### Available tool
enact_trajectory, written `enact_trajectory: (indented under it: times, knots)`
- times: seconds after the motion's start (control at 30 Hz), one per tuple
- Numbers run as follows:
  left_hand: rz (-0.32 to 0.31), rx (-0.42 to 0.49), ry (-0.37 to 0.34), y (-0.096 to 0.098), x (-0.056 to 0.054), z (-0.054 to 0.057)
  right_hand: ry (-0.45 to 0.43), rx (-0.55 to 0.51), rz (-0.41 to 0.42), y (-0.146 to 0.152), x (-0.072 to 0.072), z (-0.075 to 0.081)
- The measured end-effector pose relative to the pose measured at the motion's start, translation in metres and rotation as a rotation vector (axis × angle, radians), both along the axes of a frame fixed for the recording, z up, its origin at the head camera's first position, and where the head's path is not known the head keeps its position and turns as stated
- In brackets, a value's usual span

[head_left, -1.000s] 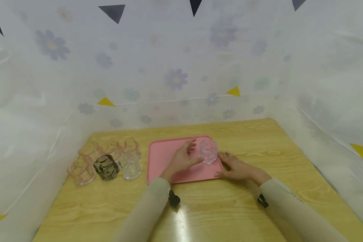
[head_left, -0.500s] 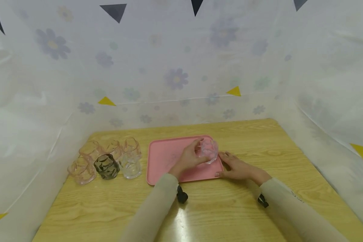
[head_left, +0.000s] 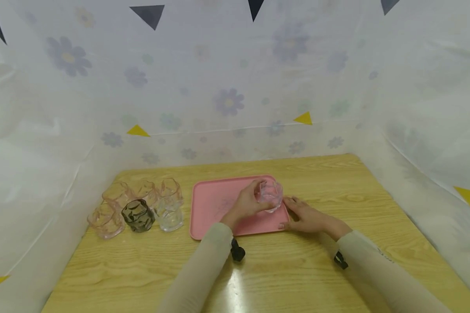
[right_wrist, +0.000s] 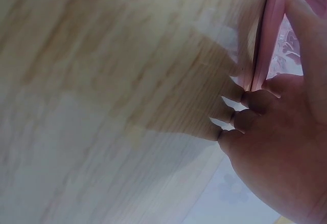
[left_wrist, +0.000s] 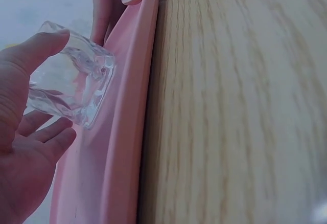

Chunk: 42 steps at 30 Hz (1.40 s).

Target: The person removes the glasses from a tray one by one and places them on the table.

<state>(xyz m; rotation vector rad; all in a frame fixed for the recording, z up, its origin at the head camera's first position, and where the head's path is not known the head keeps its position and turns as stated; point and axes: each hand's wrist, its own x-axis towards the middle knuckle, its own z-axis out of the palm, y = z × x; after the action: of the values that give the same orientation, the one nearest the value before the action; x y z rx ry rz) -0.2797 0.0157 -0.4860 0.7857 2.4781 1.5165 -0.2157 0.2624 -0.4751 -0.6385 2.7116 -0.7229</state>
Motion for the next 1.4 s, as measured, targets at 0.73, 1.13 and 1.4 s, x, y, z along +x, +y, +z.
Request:
enact_trajectory:
  times: [0.73,1.13,1.4]
  knots:
    - [0.021,-0.029,-0.012,-0.02,0.009,0.015,0.002,0.0,-0.004,-0.002,-0.001,-0.001]
    - [0.054,-0.051,0.009,-0.077,0.038,0.026,0.008,0.01,-0.005,-0.001,0.002,0.002]
    - [0.124,-0.075,0.036,-0.123,0.059,0.031,-0.016,0.018,-0.022,-0.002,0.004,0.006]
